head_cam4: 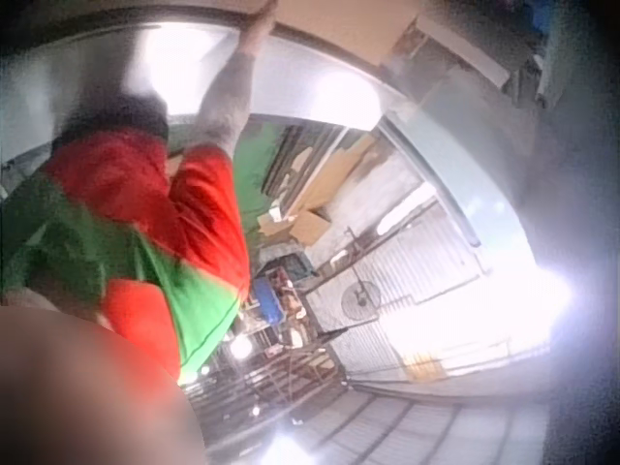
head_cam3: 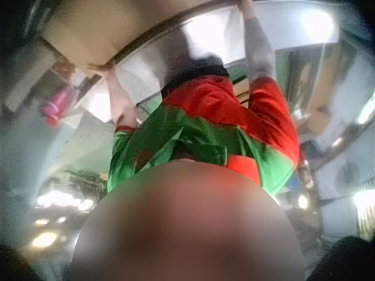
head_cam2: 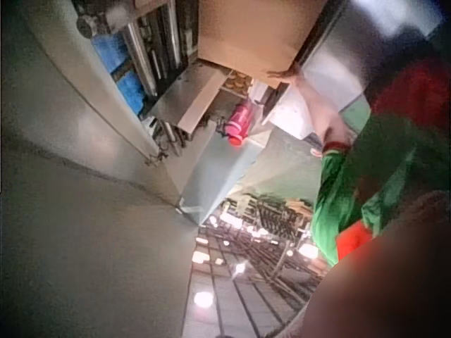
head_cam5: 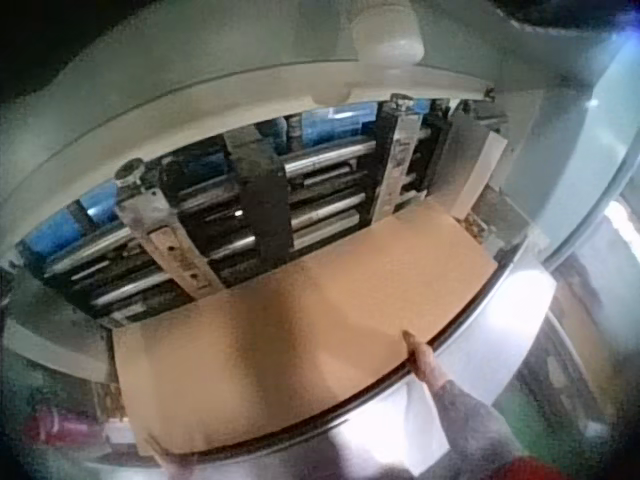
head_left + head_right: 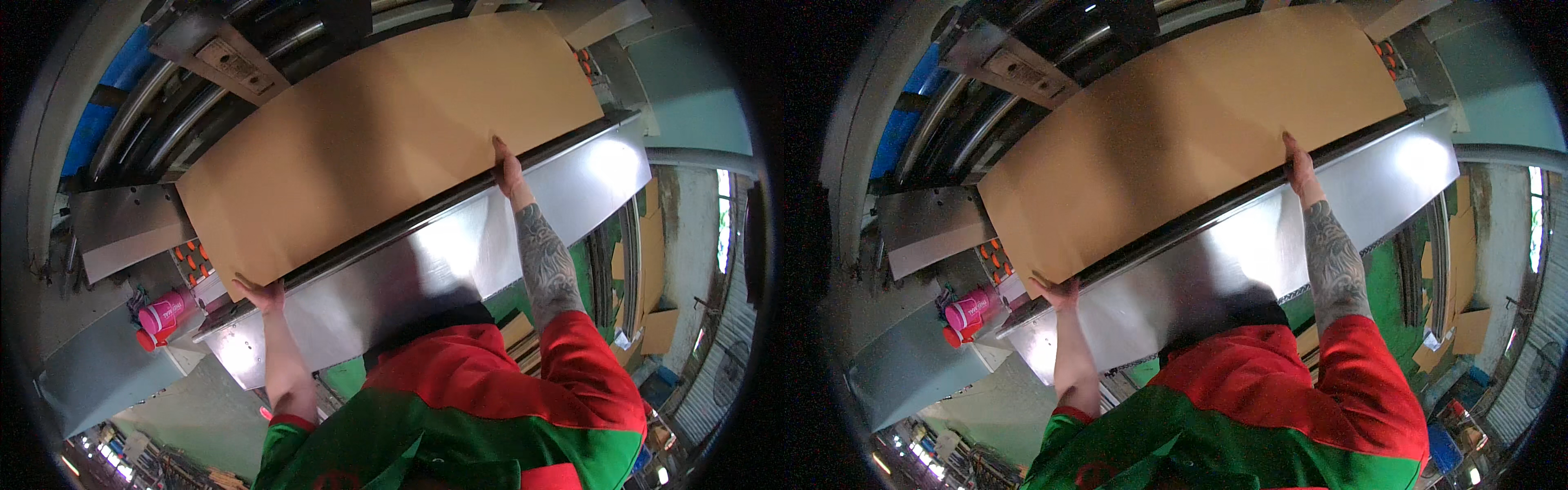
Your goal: The person repeatedly picks up flat cardboard sheets from a stack on the floor and feeds them one by one into a machine. The person uses both hands to lift and place each sheet onto the machine's input tray, then returns to the stack to repeat the process.
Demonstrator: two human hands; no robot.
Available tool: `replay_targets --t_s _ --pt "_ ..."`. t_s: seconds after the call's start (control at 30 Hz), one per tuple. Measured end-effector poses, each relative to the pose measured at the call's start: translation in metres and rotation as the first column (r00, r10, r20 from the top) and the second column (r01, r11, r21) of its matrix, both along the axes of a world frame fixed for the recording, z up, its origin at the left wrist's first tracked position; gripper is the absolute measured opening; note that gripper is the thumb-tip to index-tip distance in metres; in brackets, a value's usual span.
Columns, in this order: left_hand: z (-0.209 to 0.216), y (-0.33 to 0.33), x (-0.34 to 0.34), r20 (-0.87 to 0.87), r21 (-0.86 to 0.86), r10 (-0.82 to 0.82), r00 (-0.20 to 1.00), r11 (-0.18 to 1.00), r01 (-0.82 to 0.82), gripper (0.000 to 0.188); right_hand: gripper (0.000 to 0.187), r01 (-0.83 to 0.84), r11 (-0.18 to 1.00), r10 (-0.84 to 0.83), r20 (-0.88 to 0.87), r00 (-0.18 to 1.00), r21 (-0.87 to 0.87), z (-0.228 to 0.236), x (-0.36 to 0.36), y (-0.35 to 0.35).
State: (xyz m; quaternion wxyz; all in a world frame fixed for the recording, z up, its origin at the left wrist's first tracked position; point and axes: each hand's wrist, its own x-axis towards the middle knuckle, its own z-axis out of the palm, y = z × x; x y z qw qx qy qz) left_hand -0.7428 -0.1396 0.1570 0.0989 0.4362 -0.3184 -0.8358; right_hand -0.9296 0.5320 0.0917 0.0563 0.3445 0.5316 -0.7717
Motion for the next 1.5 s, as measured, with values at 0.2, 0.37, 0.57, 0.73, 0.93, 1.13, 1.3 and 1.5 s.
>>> replay_targets --t_s 0.2,0.37,0.57,0.73,0.93,1.13,1.3,1.5 --pt "-0.004 -0.015 -0.002 0.101 0.038 -0.085 0.991 0.996 0.082 0.104 0.054 -0.182 0.982 0.173 0.161 0.972 0.043 0.013 -0.002 0.007" --pt "-0.025 0.003 0.000 -0.143 0.047 0.179 0.974 0.984 -0.174 0.101 0.088 0.230 0.926 -0.247 -0.020 0.969 -0.299 0.022 -0.007 -0.002" --pt "-0.053 -0.001 -0.014 -0.001 0.114 0.217 0.976 0.970 -0.216 0.082 0.094 0.466 0.868 -0.485 -0.096 0.869 -0.173 -0.007 -0.026 -0.010" --pt "-0.064 -0.010 -0.009 0.001 0.044 0.187 0.982 0.981 -0.187 0.078 0.083 0.535 0.794 -0.567 -0.036 0.823 -0.291 -0.005 -0.027 -0.008" --pt "-0.062 -0.012 -0.009 0.043 0.101 0.228 0.973 0.968 -0.231 0.077 0.080 0.441 0.846 -0.476 -0.053 0.878 -0.298 0.012 -0.033 -0.009" --pt "-0.048 -0.002 0.000 -0.086 0.156 0.140 0.986 0.980 -0.125 0.066 0.088 0.451 0.843 -0.499 -0.114 0.859 -0.291 0.012 -0.023 -0.018" --pt "-0.050 0.007 -0.006 -0.191 0.084 0.026 0.981 0.996 -0.010 0.068 0.090 0.468 0.830 -0.517 -0.103 0.850 -0.303 0.006 -0.022 -0.019" --pt "-0.030 0.011 -0.004 -0.093 0.113 0.002 0.996 0.994 0.008 0.068 0.087 0.459 0.826 -0.510 -0.089 0.855 -0.327 0.024 -0.020 -0.022"
